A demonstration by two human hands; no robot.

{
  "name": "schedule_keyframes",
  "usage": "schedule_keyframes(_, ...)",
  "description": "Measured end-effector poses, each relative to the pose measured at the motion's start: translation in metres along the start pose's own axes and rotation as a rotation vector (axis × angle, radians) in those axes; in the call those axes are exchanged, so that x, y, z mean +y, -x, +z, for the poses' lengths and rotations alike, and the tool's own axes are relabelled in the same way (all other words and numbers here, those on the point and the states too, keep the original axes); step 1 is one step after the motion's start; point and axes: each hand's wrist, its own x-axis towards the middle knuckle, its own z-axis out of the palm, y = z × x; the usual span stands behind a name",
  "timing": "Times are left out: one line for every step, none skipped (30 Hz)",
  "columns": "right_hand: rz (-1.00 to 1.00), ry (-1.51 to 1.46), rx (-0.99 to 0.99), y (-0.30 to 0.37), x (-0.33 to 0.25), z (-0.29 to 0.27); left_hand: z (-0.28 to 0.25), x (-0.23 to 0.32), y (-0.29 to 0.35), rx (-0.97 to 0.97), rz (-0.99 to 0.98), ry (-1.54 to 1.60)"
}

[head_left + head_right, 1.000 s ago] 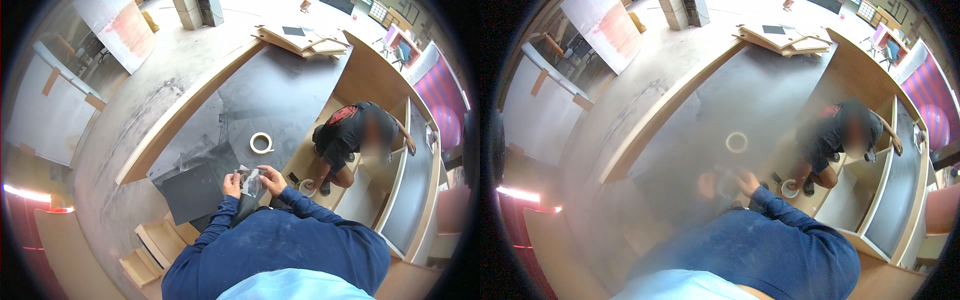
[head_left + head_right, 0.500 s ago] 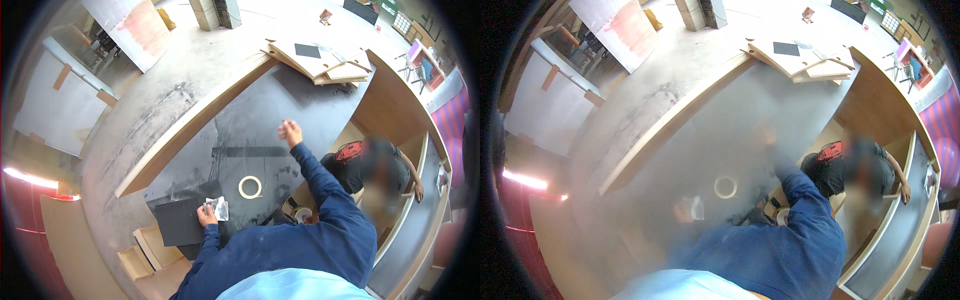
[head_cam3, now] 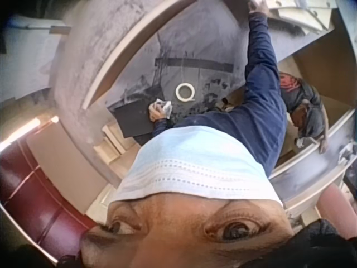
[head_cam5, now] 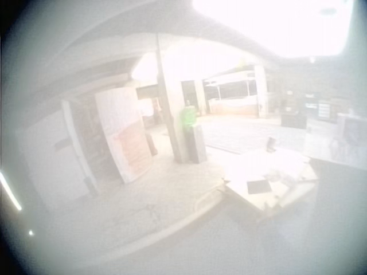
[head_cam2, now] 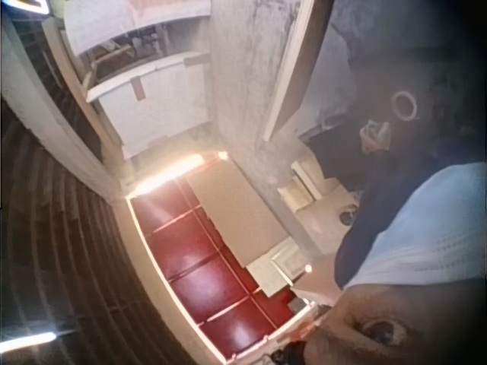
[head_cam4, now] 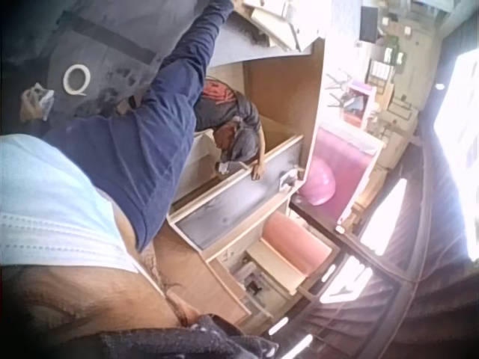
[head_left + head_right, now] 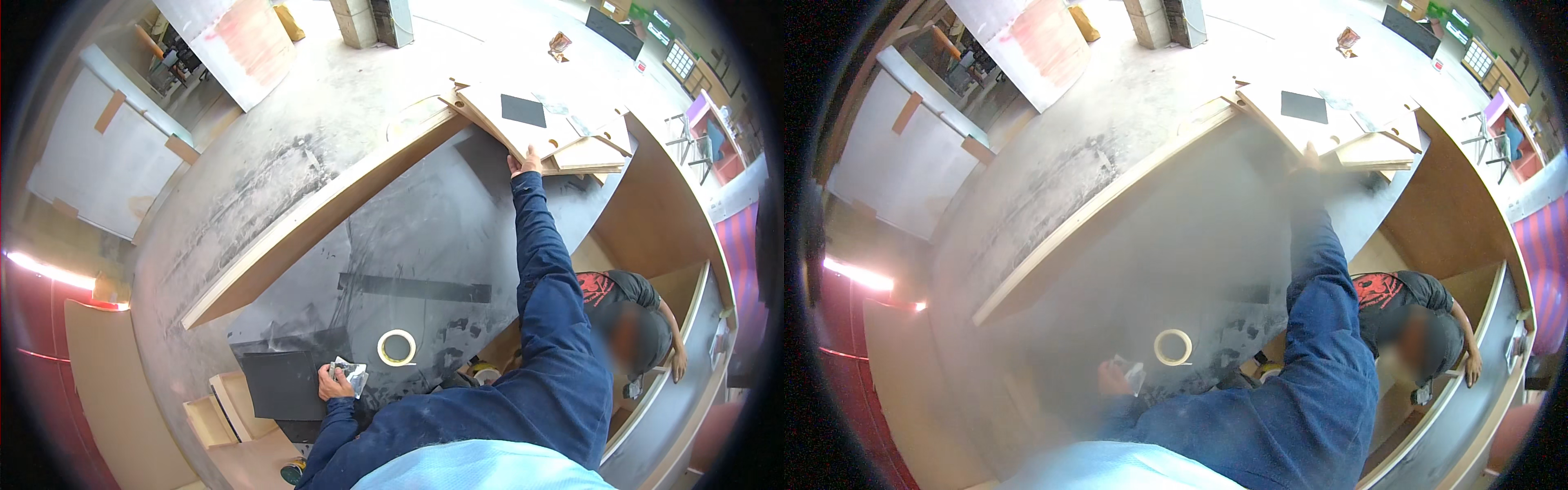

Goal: The person is preparing pieces of furniture by sanding them and organizing pieces of sandpaper.

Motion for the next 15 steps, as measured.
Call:
schedule_keyframes(-0.056,0.015,-0.071,-0.008,0.003,-0.005,-0.001,0.001,-0.001,-0.028,-0.009,-0.003)
schedule_keyframes(-0.105,0.026,-0.090,-0.017,0.006,-0.010,-0.002,0.002,-0.002,-0.078,-0.039,-0.023)
schedule_keyframes(-0.110,0.028,-0.144,-0.026,0.008,-0.013,-0.002,0.003,-0.002,-0.053,-0.016,-0.006)
schedule_keyframes(-0.181,0.178,-0.101,-0.036,0.009,-0.015,-0.003,0.005,-0.002,-0.042,-0.015,-0.019)
schedule_keyframes(-0.266,0.311,-0.040,-0.042,0.011,-0.018,-0.004,0.006,-0.002,-0.055,-0.027,-0.054)
schedule_keyframes(-0.251,0.328,-0.059,-0.047,0.012,-0.019,-0.005,0.007,-0.002,-0.029,-0.014,-0.031)
schedule_keyframes(-0.249,0.244,-0.139,-0.049,0.013,-0.024,-0.006,0.008,-0.002,-0.035,-0.018,-0.028)
schedule_keyframes(-0.238,0.164,-0.146,-0.051,0.014,-0.026,-0.007,0.009,-0.002,-0.068,-0.041,-0.044)
schedule_keyframes(-0.245,0.161,-0.220,-0.050,0.015,-0.029,-0.008,0.010,-0.002,-0.040,-0.023,-0.023)
schedule_keyframes(-0.267,0.133,-0.241,-0.050,0.015,-0.032,-0.009,0.010,-0.003,-0.041,-0.019,-0.022)
schedule_keyframes(-0.278,0.119,-0.252,-0.048,0.016,-0.035,-0.010,0.011,-0.003,-0.074,-0.037,-0.045)
schedule_keyframes(-0.288,0.104,-0.264,-0.048,0.017,-0.039,-0.011,0.011,-0.003,-0.040,-0.014,-0.020)
schedule_keyframes(-0.356,0.170,-0.315,-0.047,0.016,-0.044,-0.011,0.012,-0.003,-0.042,-0.008,-0.020)
schedule_keyframes(-0.379,0.204,-0.311,-0.047,0.015,-0.049,-0.012,0.012,-0.004,-0.066,-0.017,-0.036)
schedule_keyframes(-0.324,0.124,-0.364,-0.046,0.014,-0.055,-0.012,0.013,-0.004,-0.045,-0.002,-0.018)
